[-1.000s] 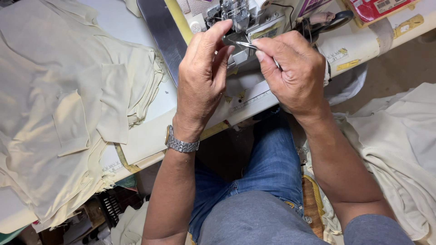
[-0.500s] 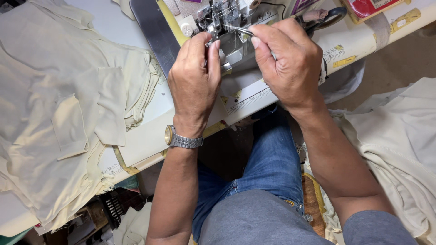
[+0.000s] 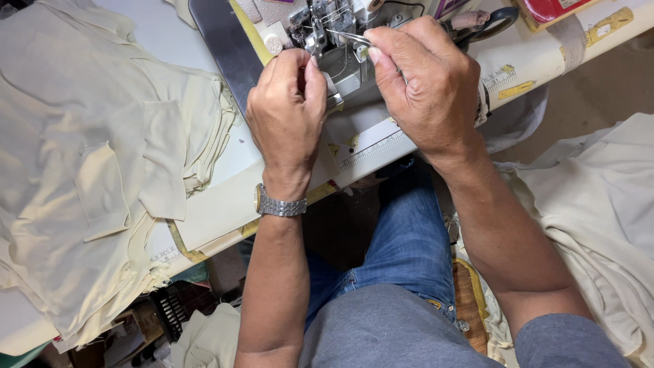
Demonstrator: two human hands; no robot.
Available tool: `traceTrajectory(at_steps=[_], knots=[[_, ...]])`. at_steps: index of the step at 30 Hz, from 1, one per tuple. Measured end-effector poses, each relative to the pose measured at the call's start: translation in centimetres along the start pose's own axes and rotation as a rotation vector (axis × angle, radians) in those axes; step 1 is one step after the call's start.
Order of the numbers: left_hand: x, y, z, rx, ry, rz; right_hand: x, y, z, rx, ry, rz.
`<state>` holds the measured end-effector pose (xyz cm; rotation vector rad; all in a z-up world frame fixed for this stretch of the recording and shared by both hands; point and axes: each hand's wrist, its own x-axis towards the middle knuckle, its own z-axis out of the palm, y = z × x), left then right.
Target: The person services a sewing machine by using tweezers to clear lint and thread debris from the needle and shuttle area, then threads a needle and tests the feed mechanism.
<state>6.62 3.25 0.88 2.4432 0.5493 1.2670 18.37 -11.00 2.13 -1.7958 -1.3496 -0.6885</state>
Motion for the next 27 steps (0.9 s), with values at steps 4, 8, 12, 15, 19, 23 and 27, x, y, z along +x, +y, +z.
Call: traceTrajectory(at_steps=[4, 8, 12, 15, 19, 23, 27], knots=[[-0.3, 0.6, -1.3, -0.281, 0.013, 0.055, 0.2, -0.2, -0.2, 0.008, 0.003, -0.002], [-0.8, 0.6, -1.8, -0.32, 0.05, 0.014, 0.5, -0.3, -0.1, 0.004, -0.007, -0.003], [-0.9, 0.6, -1.7, -0.34, 0.069, -0.009, 0.7, -0.6, 0.1, -0.021, -0.005, 0.01], [-0.9, 0.5, -1.7, -0.351, 0.074, -0.034, 0.7, -0.6, 0.3, -0.022, -0.007, 0.008], [-0.9, 0.5, -1.8, -0.346, 0.072, -0.029, 0.8, -0.8, 0.3, -0.014, -0.013, 0.009], [-0.9, 0.5, -1.8, -0.361, 0.066, -0.036, 0.9, -0.8, 0.4, -0.013, 0.001, 0.005], [-0.9, 0.7, -1.9, -0.357, 0.058, -0.041, 1.0, -0.8, 0.4, -0.009, -0.006, 0.006]])
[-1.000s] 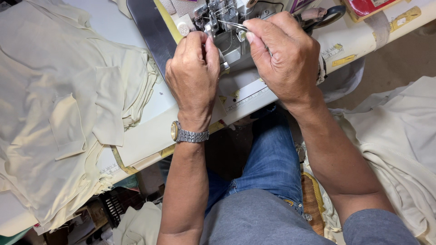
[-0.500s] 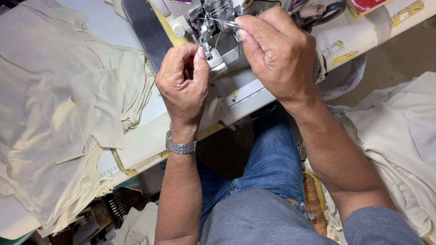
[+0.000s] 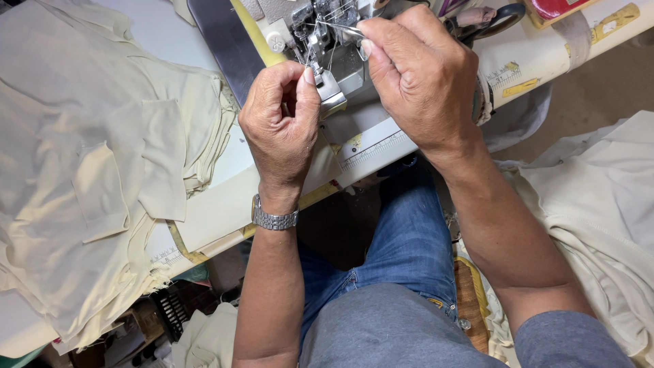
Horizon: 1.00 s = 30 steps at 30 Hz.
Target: The person services a sewing machine by using tweezers to clear lint and thread debris from the needle and shuttle area, then threads a needle and tests the feed mechanism.
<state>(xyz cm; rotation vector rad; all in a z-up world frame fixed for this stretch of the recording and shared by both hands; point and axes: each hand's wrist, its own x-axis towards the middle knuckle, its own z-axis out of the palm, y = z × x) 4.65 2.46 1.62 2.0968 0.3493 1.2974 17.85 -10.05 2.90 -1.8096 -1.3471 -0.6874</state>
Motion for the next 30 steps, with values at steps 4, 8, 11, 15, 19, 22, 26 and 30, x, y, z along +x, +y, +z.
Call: traceTrajectory(at_steps=[4, 8, 11, 15, 19, 22, 26, 30], knots=[[0.01, 0.01, -0.09, -0.013, -0.01, 0.008, 0.12, -0.15, 0.11, -0.012, 0.003, -0.002], [-0.08, -0.18, -0.11, -0.009, -0.016, 0.02, 0.14, -0.02, 0.31, 0.008, 0.006, -0.018], [-0.09, -0.21, -0.15, -0.01, -0.032, 0.027, 0.18, 0.02, 0.39, 0.003, 0.001, -0.019], [-0.04, -0.11, -0.18, -0.013, -0.057, 0.054, 0.25, 0.02, 0.56, 0.005, 0.001, -0.017], [0.01, -0.05, -0.1, 0.015, -0.082, 0.061, 0.39, -0.12, 0.64, 0.029, -0.005, -0.024], [0.11, -0.21, 0.15, 0.122, -0.117, 0.087, 0.42, -0.1, 0.82, 0.057, -0.008, -0.027], [0.21, -0.36, 0.52, 0.204, -0.112, 0.079, 0.12, -0.19, 0.75, 0.061, -0.015, -0.019], [0.19, -0.58, 0.74, 0.273, -0.127, 0.064, -0.38, -0.46, 0.49, 0.037, 0.002, -0.014]])
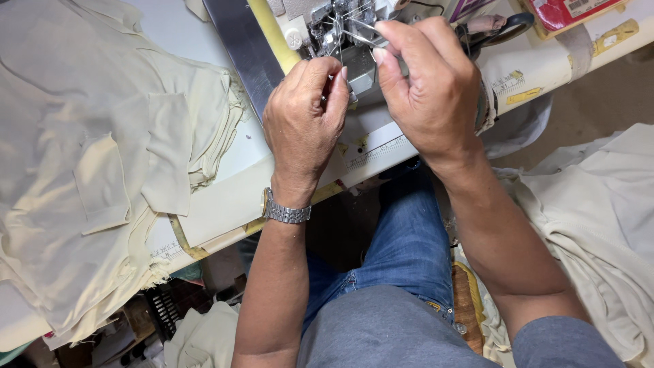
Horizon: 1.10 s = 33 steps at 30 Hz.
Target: The person services a sewing machine by using tweezers to clear lint and thread debris from the needle and shuttle area, then threads a needle and tests the feed mechanism.
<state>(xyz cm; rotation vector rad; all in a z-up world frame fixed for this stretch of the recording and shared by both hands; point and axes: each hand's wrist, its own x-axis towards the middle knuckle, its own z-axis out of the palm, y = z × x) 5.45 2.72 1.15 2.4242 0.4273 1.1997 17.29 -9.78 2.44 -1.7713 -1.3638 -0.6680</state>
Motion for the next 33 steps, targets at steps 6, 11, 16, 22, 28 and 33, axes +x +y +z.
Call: traceTrajectory(at_steps=[6, 11, 16, 22, 28, 33], knots=[[-0.1, -0.1, 0.2, 0.054, -0.01, 0.01, 0.3, -1.4, -0.4, -0.113, 0.009, -0.038], [-0.1, -0.2, 0.3, 0.072, -0.011, -0.002, 1.1, -2.0, -0.5, -0.214, -0.015, -0.074], [-0.2, -0.3, 0.3, 0.069, 0.0, 0.006, 1.4, -2.2, -0.2, -0.267, -0.006, -0.067], [-0.4, -0.4, -0.6, -0.061, -0.003, 0.005, 1.3, -2.8, -0.8, -0.235, 0.025, -0.082], [-2.8, -2.1, -1.6, -0.251, 0.089, 0.119, -1.1, -2.4, -1.7, 0.094, -0.081, -0.088], [-2.8, -1.1, -3.6, -0.23, 0.041, 0.248, -1.8, -4.2, -2.8, 0.385, -0.161, -0.009]])
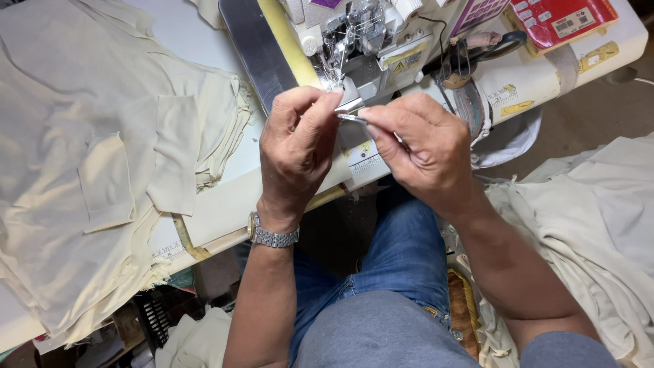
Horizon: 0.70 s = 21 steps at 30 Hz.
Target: The person services a sewing machine by using tweezers to clear lint and thread debris from the needle and shuttle area, then threads a needle and tests the feed mechanism.
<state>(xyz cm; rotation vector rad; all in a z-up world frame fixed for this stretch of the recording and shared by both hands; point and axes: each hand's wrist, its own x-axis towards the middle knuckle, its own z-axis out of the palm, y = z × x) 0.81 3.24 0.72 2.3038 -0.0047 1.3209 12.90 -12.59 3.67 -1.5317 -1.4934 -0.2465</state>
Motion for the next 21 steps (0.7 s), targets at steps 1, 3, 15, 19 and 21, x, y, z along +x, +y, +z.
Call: traceTrajectory(at_steps=[1, 3, 15, 19, 21], knots=[[0.1, 0.4, -0.4, 0.002, 0.0, 0.0, -0.2, -0.2, 0.1, 0.002, 0.0, -0.001], [0.3, 1.1, -1.0, -0.085, 0.002, -0.036, -0.6, -0.6, 0.2, 0.034, -0.022, 0.017], [-4.3, 5.3, -3.0, -0.159, 0.13, -0.273, -0.2, -1.7, 3.3, 0.435, -0.114, -0.211], [-4.6, 5.5, -3.2, -0.047, 0.186, -0.335, 1.0, -2.6, 3.9, 0.381, -0.259, -0.161], [-4.4, 5.5, -3.2, -0.069, 0.192, -0.386, 0.8, -2.2, 4.2, 0.287, -0.254, -0.142]])
